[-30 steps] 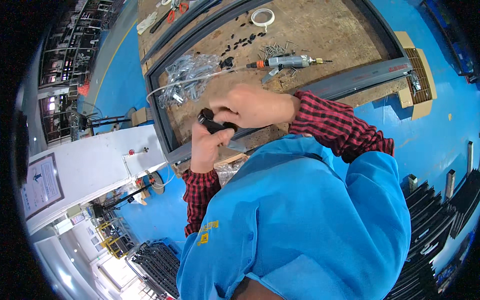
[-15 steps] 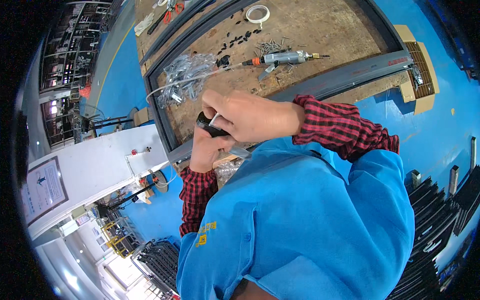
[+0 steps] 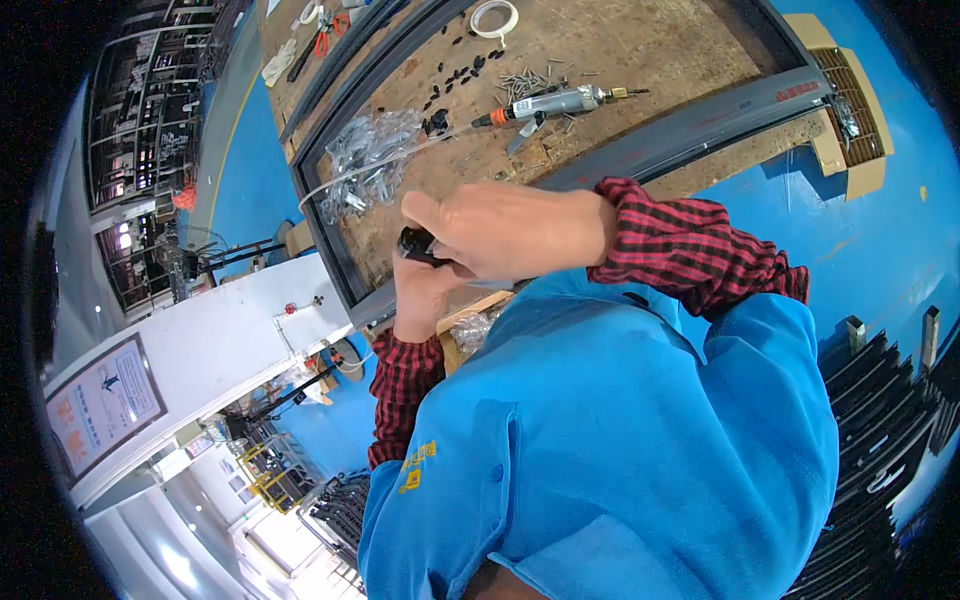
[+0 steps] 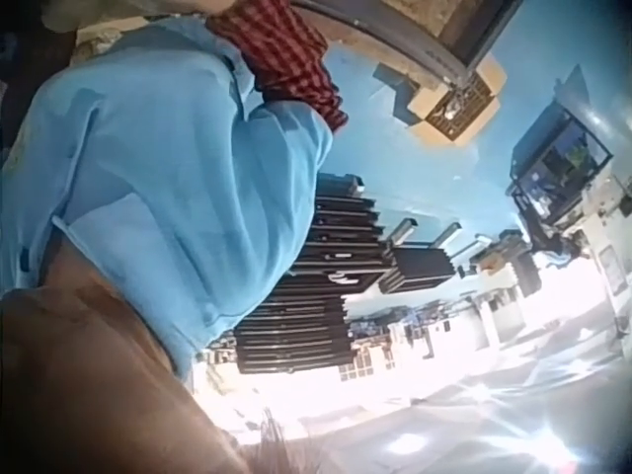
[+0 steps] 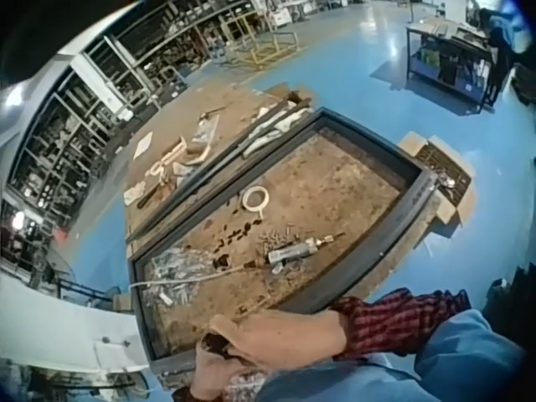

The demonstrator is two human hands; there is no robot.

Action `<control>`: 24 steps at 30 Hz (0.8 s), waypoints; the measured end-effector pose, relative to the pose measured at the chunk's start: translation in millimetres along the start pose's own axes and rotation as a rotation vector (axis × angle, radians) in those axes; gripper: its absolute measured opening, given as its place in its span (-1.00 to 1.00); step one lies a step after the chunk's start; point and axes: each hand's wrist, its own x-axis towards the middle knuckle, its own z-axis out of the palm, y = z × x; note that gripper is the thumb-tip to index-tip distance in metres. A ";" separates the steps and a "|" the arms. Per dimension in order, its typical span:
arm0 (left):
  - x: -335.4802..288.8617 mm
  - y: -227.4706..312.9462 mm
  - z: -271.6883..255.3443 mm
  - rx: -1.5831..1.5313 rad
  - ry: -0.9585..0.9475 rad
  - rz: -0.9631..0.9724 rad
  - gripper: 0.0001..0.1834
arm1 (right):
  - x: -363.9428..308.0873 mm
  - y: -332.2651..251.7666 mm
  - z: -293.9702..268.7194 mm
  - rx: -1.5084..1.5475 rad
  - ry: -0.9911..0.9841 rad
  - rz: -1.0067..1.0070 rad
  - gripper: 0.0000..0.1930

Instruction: Assembling small components onto a metal frame using a pneumatic tool.

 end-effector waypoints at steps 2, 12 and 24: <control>1.6 -2.0 -1.3 -0.061 -0.048 -0.078 -0.40 | -1.3 2.1 -12.2 -0.052 -0.100 -0.038 -0.71; 27.0 13.6 -7.9 -0.186 -0.599 -0.306 -0.43 | 11.9 40.5 -29.2 0.492 -0.035 -0.154 -0.84; 12.5 -5.4 -6.7 -0.290 -0.555 -0.349 -0.55 | -8.0 45.9 -2.7 0.603 -0.107 -0.072 -0.88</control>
